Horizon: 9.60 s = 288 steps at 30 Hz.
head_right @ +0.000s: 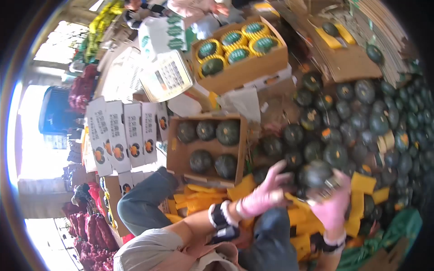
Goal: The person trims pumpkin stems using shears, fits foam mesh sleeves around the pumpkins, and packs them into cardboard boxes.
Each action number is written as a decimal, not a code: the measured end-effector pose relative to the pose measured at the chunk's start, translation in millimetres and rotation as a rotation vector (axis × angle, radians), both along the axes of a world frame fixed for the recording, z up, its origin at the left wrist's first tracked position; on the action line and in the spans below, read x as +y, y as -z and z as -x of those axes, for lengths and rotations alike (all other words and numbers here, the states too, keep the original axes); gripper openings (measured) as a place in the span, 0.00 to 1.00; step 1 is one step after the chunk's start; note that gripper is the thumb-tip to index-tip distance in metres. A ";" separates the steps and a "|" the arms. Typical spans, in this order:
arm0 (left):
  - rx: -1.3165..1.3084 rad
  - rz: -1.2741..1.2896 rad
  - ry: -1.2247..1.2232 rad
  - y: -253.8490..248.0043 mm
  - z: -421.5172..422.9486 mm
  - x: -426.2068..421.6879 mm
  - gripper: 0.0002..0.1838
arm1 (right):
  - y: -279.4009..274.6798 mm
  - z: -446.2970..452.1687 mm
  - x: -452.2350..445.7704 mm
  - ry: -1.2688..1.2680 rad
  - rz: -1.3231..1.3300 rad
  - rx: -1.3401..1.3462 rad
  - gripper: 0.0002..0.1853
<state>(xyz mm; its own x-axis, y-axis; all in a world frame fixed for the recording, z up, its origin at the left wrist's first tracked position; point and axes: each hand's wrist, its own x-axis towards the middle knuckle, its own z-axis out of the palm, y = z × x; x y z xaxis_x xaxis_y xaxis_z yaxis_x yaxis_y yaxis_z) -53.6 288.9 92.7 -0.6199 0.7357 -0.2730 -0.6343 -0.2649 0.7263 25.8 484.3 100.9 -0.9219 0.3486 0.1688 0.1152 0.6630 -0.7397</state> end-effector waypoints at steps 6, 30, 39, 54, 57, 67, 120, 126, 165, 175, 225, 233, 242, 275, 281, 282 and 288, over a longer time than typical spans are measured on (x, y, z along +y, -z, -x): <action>-0.584 -0.514 -0.045 -20.0 8.2 -54.5 0.44 | -81.9 34.3 -33.2 -0.261 -0.206 0.083 0.31; -0.171 -0.160 -0.278 -82.7 -1.6 -120.3 0.35 | -161.9 -34.5 -83.1 -0.089 -0.352 -0.493 0.17; 0.898 1.693 0.002 2.9 114.4 -271.4 0.42 | -17.6 -66.2 -11.5 0.397 -0.185 -0.958 0.32; 1.221 1.140 -0.104 46.4 -55.4 -210.1 0.26 | 130.1 -37.7 -54.4 -0.196 -0.870 -0.628 0.33; 1.114 1.103 0.234 50.8 -89.9 -199.0 0.25 | 204.7 -77.1 -48.6 -0.626 -0.798 -0.826 0.20; 1.026 1.035 0.229 11.8 -81.8 -231.6 0.20 | 159.3 -111.3 -12.4 -0.211 0.151 -0.485 0.08; 1.113 0.455 -0.389 -89.3 -94.7 -265.6 0.10 | -53.6 -61.8 -309.3 -0.229 1.407 -0.084 0.08; 0.211 -0.014 0.330 -73.5 -76.5 -309.5 0.16 | -58.2 -65.9 -282.6 -0.474 1.733 -0.302 0.08; 0.562 0.371 -0.367 110.3 95.6 -198.8 0.08 | 86.4 114.8 -223.3 0.153 0.292 0.005 0.07; 0.655 1.020 -0.448 116.0 105.2 -185.6 0.12 | 79.3 119.4 -224.5 0.307 -0.175 0.067 0.13; 1.325 1.211 0.006 87.9 135.0 -239.9 0.17 | 81.6 22.1 -230.3 0.257 0.363 -0.992 0.18; 1.039 0.828 -0.351 15.2 9.7 -247.1 0.10 | 153.3 11.0 -267.8 -0.186 -0.371 -0.599 0.09; 0.303 0.857 -0.327 52.4 -71.6 -242.6 0.18 | 77.2 -2.6 -281.7 -0.588 -0.263 0.031 0.10; 0.041 -0.157 -0.062 -36.7 -91.1 -292.6 0.11 | -28.4 -69.5 -293.4 -0.449 1.706 -0.238 0.16; 0.672 0.212 -0.238 -32.6 -87.8 -273.7 0.09 | -19.9 -59.9 -318.8 -0.178 1.512 0.019 0.16; 0.827 0.278 -0.280 -37.6 -86.9 -271.4 0.09 | -19.2 -60.6 -317.9 -0.153 1.511 -0.026 0.15; 0.186 -0.008 0.224 -40.3 -79.7 -295.2 0.12 | 4.7 -56.3 -291.8 -0.374 0.984 -0.170 0.09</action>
<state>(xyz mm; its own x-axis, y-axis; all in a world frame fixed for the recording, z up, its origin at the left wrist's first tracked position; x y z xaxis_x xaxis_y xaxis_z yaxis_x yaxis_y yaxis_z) 26.1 -6.3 133.0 -0.4806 0.8616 -0.1632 -0.5337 -0.1397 0.8341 82.1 192.4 96.2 -0.9835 -0.0487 -0.1743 0.1806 -0.2030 -0.9624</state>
